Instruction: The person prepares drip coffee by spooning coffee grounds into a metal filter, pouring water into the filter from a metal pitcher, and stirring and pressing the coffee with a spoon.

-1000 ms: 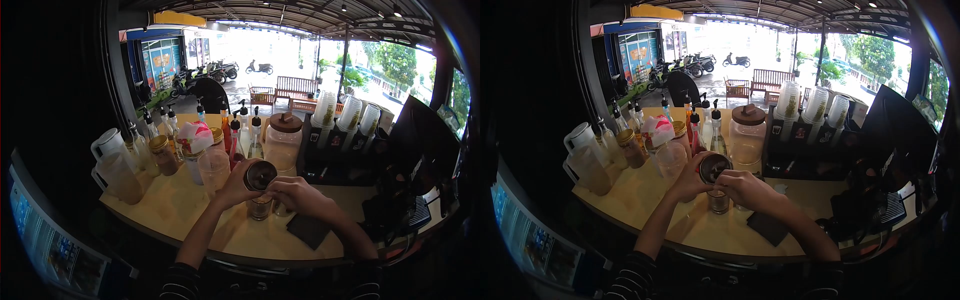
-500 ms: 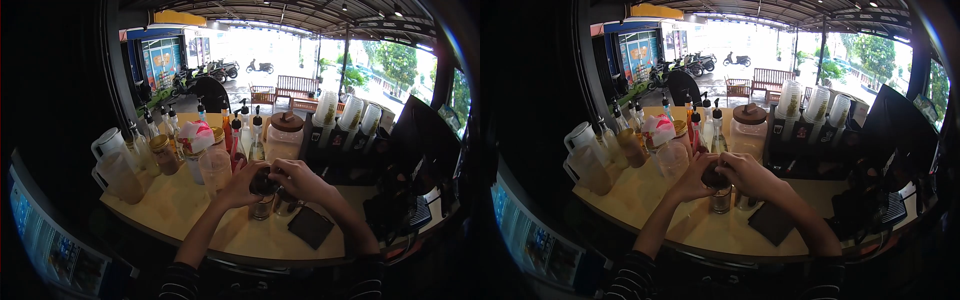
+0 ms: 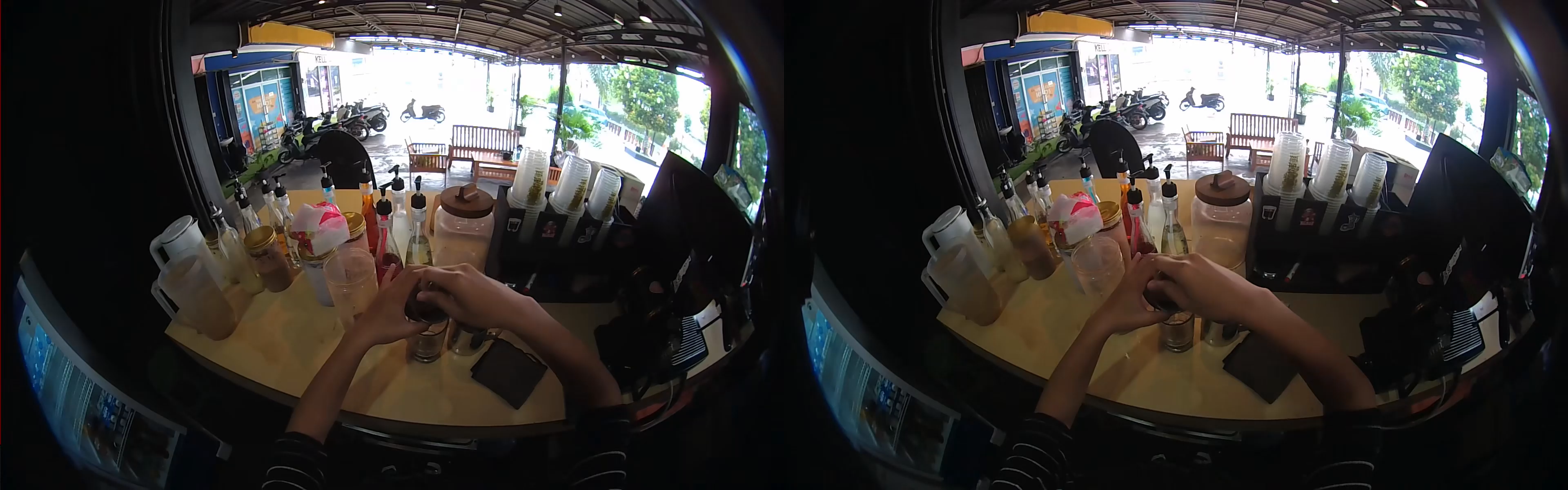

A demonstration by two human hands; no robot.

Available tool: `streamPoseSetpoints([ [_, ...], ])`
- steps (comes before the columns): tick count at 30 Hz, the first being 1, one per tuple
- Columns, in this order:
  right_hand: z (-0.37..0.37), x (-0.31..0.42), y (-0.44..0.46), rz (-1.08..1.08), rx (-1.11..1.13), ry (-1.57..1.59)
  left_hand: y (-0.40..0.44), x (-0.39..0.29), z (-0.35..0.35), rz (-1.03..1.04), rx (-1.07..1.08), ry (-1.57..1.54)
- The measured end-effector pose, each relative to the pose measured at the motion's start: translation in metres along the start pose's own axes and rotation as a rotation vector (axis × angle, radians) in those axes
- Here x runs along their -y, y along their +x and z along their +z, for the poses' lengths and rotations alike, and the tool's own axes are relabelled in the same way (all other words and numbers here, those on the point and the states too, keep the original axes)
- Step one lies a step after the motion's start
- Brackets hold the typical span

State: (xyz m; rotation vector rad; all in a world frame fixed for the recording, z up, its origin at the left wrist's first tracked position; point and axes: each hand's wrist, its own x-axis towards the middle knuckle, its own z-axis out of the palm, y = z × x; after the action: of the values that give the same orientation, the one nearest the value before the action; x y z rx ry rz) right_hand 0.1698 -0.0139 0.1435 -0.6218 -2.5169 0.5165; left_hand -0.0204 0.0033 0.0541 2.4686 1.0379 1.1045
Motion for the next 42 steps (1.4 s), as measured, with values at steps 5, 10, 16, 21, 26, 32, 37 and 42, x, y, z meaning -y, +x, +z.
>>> streamPoseSetpoints([
  [5,0.004,-0.012,0.001,-0.022,-0.131,0.006,-0.001,0.002,0.003,0.018,-0.042,0.004],
  [10,0.011,-0.010,-0.003,0.111,-0.165,0.237,-0.005,0.007,0.013,-0.009,-0.144,-0.163],
  [16,0.004,-0.026,-0.006,0.181,-0.204,0.273,-0.010,0.014,0.017,-0.048,-0.112,-0.283],
  [21,0.012,-0.025,-0.007,0.025,-0.226,0.301,-0.011,0.017,0.019,-0.076,-0.108,-0.348],
  [26,0.010,-0.023,-0.013,0.133,-0.268,0.398,-0.011,0.007,0.013,-0.108,-0.140,-0.409],
  [32,0.024,-0.043,-0.019,0.135,-0.531,0.668,-0.013,0.007,0.021,-0.134,-0.255,-0.384],
  [37,0.026,-0.049,-0.022,0.144,-0.656,0.875,-0.015,0.004,0.027,-0.195,-0.259,-0.323],
  [42,0.037,-0.055,-0.026,0.167,-0.675,0.912,-0.020,0.014,0.043,-0.230,-0.279,-0.431],
])
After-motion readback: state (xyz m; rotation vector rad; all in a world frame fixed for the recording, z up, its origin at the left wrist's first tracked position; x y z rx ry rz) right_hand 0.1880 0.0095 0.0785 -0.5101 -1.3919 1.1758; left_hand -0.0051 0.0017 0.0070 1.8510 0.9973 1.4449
